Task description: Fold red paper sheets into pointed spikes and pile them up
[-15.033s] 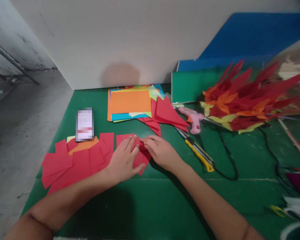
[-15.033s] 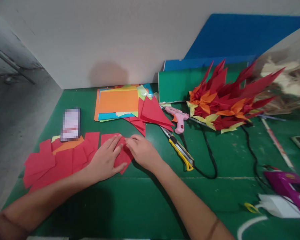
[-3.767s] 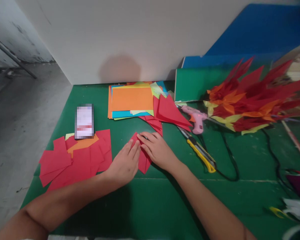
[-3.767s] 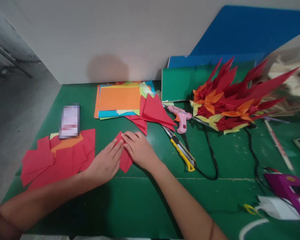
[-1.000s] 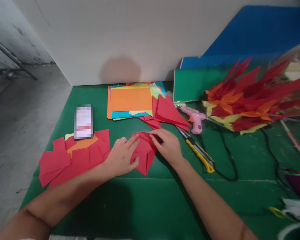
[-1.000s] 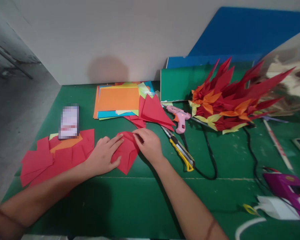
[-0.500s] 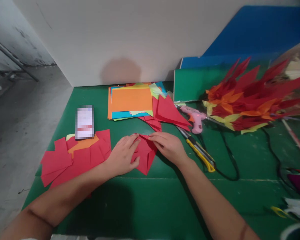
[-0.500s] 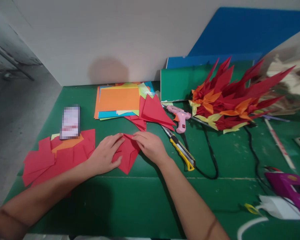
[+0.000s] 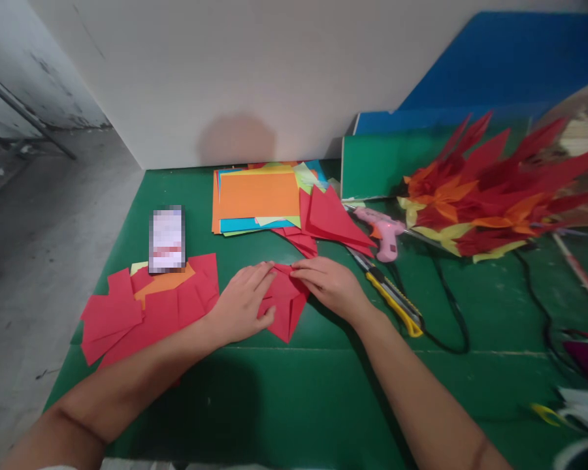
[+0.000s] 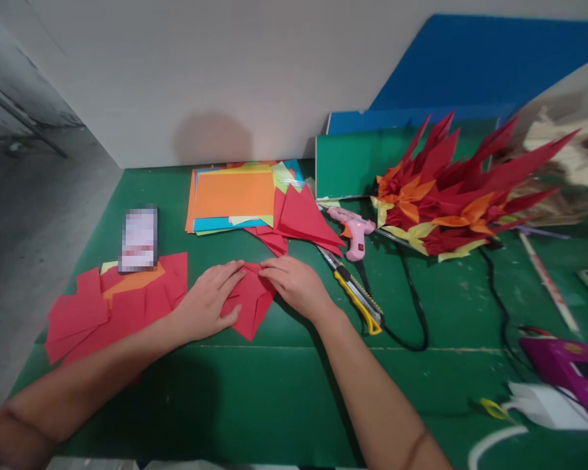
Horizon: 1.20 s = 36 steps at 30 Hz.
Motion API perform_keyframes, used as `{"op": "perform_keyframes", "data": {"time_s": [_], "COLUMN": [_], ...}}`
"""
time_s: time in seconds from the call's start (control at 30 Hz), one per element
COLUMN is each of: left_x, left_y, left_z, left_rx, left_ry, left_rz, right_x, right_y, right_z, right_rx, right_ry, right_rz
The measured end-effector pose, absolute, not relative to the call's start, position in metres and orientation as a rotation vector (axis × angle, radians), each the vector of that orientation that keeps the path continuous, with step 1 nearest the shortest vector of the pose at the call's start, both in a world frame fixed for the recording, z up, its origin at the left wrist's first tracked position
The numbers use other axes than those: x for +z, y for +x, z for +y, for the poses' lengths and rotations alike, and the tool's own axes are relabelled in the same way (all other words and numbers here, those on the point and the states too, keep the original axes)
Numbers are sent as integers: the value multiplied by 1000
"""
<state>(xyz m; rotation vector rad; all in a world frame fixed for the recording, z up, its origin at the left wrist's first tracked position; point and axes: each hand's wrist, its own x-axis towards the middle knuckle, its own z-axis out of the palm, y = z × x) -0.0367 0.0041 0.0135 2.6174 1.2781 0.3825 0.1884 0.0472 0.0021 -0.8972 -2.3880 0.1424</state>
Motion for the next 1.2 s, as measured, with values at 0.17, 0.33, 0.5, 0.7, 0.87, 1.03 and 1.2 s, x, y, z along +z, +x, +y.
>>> {"op": "perform_keyframes", "data": {"time_s": [0.17, 0.33, 0.5, 0.7, 0.87, 1.03, 1.2], "left_x": [10, 10, 10, 15, 17, 15, 14], "left_y": [-36, -35, -35, -36, -35, -36, -36], "left_z": [2, 2, 3, 9, 12, 13, 14], "left_rx": [384, 366, 373, 365, 369, 384, 339], "left_ry": [2611, 2617, 2629, 2619, 2630, 2606, 2622], "left_rz": [1286, 1304, 1303, 1277, 1258, 1251, 1257], "right_x": [2, 5, 8, 8, 9, 9, 9], "right_y": [189, 189, 188, 188, 187, 186, 186], "right_z": [48, 49, 48, 48, 48, 47, 48], "right_rx": [152, 154, 149, 117, 94, 89, 136], "right_ry": [-886, -872, -888, -882, -899, -903, -917], "right_rz": [-2412, -2435, -2453, -2480, -2507, -2523, -2526]}}
